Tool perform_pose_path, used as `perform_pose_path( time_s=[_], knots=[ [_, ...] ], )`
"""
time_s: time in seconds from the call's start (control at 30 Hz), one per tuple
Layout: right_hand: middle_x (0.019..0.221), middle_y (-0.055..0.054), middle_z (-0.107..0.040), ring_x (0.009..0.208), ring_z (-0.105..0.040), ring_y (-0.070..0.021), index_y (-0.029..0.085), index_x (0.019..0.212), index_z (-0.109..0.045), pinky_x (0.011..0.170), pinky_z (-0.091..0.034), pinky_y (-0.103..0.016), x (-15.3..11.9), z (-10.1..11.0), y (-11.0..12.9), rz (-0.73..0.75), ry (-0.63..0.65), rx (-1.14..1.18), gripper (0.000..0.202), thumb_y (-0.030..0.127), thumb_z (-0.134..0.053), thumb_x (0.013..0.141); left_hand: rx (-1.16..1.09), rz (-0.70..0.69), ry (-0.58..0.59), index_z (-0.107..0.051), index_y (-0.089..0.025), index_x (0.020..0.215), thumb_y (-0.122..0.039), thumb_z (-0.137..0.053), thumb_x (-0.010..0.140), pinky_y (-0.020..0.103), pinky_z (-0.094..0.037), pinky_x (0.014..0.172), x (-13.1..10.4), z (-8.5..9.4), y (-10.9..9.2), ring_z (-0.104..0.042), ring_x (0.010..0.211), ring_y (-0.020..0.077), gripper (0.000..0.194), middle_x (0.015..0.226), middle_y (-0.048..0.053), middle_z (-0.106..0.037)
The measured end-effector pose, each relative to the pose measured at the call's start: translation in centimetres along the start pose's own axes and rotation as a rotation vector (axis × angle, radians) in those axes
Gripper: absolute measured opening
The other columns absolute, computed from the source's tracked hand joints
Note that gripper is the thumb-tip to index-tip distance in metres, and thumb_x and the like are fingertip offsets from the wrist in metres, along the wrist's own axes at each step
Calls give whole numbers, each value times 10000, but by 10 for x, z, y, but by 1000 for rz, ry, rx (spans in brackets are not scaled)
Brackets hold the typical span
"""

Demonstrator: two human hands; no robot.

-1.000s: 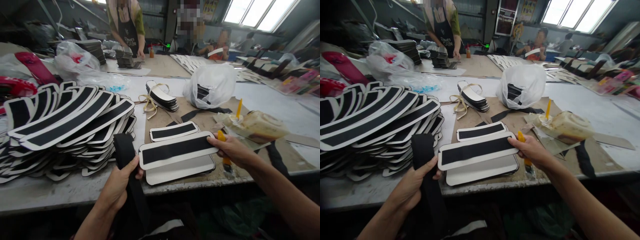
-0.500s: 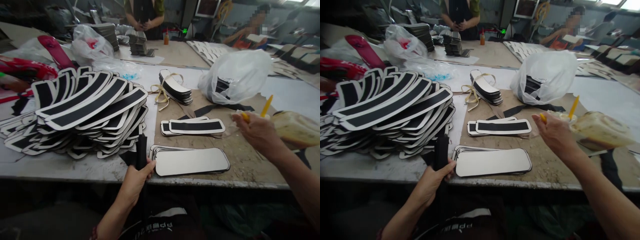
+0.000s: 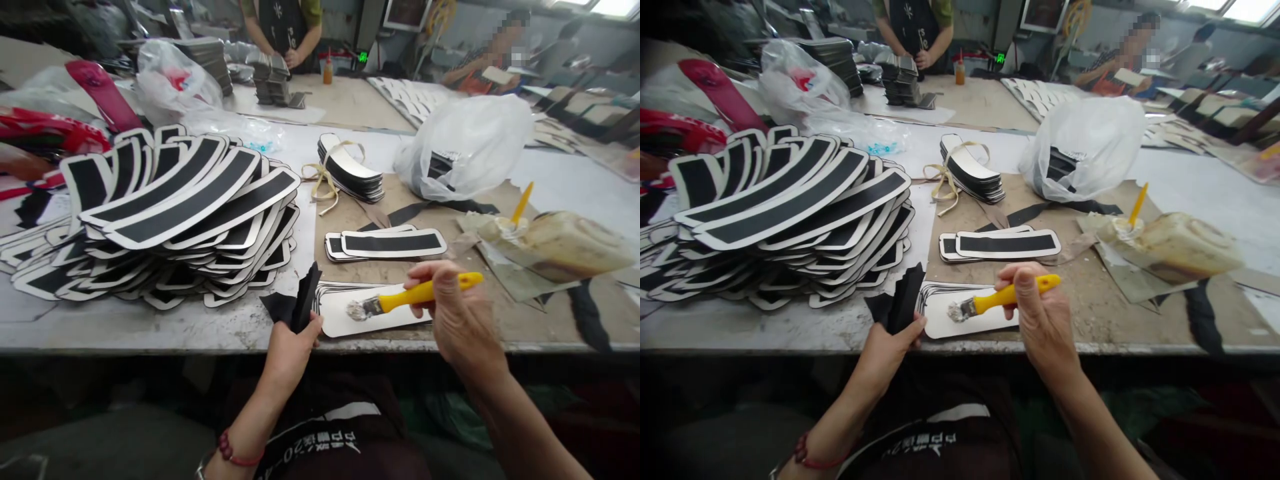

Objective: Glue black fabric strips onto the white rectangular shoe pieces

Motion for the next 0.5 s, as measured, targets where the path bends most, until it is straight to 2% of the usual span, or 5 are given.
perform_pose_path(
  time_s=[0.1,0.17,0.27,0.37,0.5],
  knots=[
    [751,-9,-591,505,-499,-91,188,886,-563,485,-421,-237,-5,-22,-18,-84,69,110,319,495,-484,853,-9,3,9,-613,-122,680,-322,-687,627,208,-385,455,0,1,0,-485,448,99,220,527,-15,-567],
    [708,2,-588,508,-513,-95,180,879,-558,499,-437,-238,-7,-30,-26,-139,94,55,300,474,-547,821,-11,10,12,-623,-117,685,-324,-688,625,207,-376,446,0,2,0,-488,447,102,225,522,-11,-571],
    [637,13,-574,526,-557,-117,169,843,-566,525,-467,-247,-11,-30,-30,-206,131,-94,299,457,-608,776,-12,21,13,-639,-112,682,-323,-689,618,210,-372,446,1,3,2,-482,447,104,226,512,-11,-569],
    [697,-4,-600,563,-607,-147,174,836,-574,550,-496,-273,-14,-14,-28,-216,117,-208,304,470,-601,770,-8,24,6,-653,-109,671,-316,-692,612,217,-387,478,1,3,4,-479,464,107,219,513,-12,-565],
    [750,-21,-613,644,-621,-185,203,816,-588,621,-497,-321,-17,26,-21,-64,-38,-477,256,457,-581,784,1,9,-20,-664,-107,682,-322,-693,619,237,-422,550,-1,2,5,-517,521,127,225,556,-1,-589]
  ],
)
Point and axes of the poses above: each hand's wrist, its own x-axis towards the middle knuckle, its own z-axis out of the back of the hand, y = z × x, the point moved 7 cm from there along x, towards the middle knuckle
